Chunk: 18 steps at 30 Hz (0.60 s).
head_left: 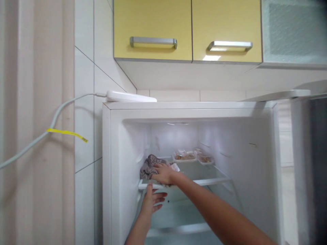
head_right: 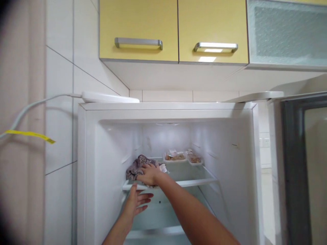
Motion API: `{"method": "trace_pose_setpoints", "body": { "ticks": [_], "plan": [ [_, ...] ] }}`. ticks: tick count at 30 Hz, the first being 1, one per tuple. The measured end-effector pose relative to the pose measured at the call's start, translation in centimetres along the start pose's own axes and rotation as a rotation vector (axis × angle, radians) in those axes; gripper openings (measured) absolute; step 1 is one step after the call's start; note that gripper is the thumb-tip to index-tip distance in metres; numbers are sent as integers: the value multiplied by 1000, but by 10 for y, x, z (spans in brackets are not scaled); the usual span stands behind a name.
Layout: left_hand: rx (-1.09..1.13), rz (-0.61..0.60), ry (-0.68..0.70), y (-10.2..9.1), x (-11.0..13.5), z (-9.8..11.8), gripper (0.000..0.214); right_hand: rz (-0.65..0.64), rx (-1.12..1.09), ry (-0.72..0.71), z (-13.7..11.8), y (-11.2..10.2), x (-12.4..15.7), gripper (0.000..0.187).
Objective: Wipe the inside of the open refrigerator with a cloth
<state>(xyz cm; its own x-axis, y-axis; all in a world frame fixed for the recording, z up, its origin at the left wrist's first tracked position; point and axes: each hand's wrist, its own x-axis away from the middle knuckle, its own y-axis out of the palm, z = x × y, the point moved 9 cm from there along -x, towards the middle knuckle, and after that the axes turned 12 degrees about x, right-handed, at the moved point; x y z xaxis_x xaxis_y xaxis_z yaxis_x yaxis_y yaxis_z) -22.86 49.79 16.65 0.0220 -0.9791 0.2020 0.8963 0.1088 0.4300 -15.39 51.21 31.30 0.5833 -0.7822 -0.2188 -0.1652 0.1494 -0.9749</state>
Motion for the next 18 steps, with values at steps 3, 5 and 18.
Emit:
{"method": "trace_pose_setpoints", "body": {
  "ticks": [3, 5, 18],
  "plan": [
    [-33, 25, 47, 1, 10, 11, 60, 25, 3, -13, -1, -4, 22, 64],
    [-53, 29, 69, 3, 18, 17, 56, 42, 12, -5, 4, -8, 36, 64],
    [-59, 38, 95, 5, 39, 26, 55, 131, 133, 302, 118, -32, 147, 60]
  ]
}}
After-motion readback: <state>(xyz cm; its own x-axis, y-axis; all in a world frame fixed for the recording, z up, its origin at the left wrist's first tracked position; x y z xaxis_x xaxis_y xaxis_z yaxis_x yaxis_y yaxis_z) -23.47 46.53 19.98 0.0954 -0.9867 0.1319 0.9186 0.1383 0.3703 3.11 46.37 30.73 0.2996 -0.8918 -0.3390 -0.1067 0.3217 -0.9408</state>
